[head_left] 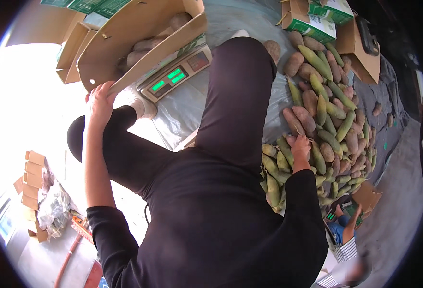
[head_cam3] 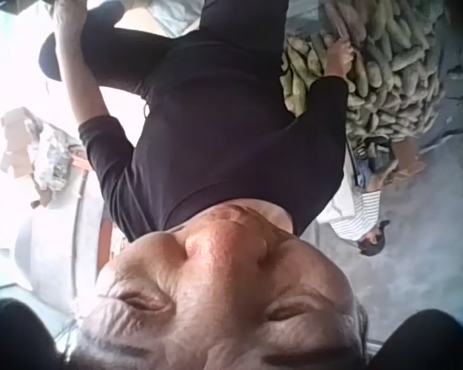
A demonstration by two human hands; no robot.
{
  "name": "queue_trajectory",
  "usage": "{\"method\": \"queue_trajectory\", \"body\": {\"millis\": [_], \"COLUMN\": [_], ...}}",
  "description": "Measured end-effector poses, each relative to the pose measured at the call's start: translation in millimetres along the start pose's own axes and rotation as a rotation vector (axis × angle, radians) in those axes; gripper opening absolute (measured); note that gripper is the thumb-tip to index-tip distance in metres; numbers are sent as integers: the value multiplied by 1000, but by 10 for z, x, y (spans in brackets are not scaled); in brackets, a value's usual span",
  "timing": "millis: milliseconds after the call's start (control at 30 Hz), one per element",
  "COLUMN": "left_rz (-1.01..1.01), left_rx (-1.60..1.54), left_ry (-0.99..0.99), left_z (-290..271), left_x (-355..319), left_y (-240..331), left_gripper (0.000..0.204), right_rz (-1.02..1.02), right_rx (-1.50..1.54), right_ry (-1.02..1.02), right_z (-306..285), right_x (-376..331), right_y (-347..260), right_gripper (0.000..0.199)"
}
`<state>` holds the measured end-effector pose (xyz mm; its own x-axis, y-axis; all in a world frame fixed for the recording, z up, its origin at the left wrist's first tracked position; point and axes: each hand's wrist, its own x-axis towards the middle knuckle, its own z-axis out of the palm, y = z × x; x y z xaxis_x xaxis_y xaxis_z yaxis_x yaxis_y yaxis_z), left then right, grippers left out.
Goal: Sorting tubers and placing them into paper bags while checking weights on a scale.
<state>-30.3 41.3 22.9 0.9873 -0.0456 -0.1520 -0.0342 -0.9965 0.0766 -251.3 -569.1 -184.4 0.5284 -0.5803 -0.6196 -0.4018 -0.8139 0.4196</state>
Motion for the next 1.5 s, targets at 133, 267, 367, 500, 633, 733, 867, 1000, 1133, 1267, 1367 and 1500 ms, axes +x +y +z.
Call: {"method": "queue_trajectory", "body": {"millis": [133,267,367,500,633,733,867,1000,1133,1267,1367,1500], "left_rz": [-22,-36,-37,-62,-98,-85,-94,-90,-81,-88,-77,-48], "left_rx": [-14,-9,-9,7,9,13,17,20,9,18,16,9], "left_ry": [13,4,11,11,-1,-8,-22,-6,20,6,5,13], "left_z": [32,44,49,55,47,41,46,59,53,36,39,75], "left_x": [-1,8,13,13,-1,27,35,25,25,21,21,48], "left_y": [-53,-83,-72,-71,-44,-14,-17,-36,-34,-28,-15,-25], "left_gripper": [28,31,30,26,23,23,23,22,21,21,21,23], "right_rz": [-117,-203,-155,-94,-267,-520,-784,-1167,-1397,-1640,-1390,-1368], "right_rx": [0,-216,-125,198,754,1336,1323,1284,993,870,524,436], "right_ry": [27,-9,3,74,310,353,494,672,712,786,624,697], "right_z": [37,-149,-57,-291,-500,-1214,-2650,-3832,-4543,-4794,-4841,-4684], "right_x": [53,-108,-122,-138,135,86,-433,-1019,-1404,-1712,-1937,-1693], "right_y": [6,-61,46,66,106,-237,-785,-1330,-1904,-2633,-2964,-3380], "right_gripper": [49,48,51,59,68,58,53,47,40,49,53,56]}}
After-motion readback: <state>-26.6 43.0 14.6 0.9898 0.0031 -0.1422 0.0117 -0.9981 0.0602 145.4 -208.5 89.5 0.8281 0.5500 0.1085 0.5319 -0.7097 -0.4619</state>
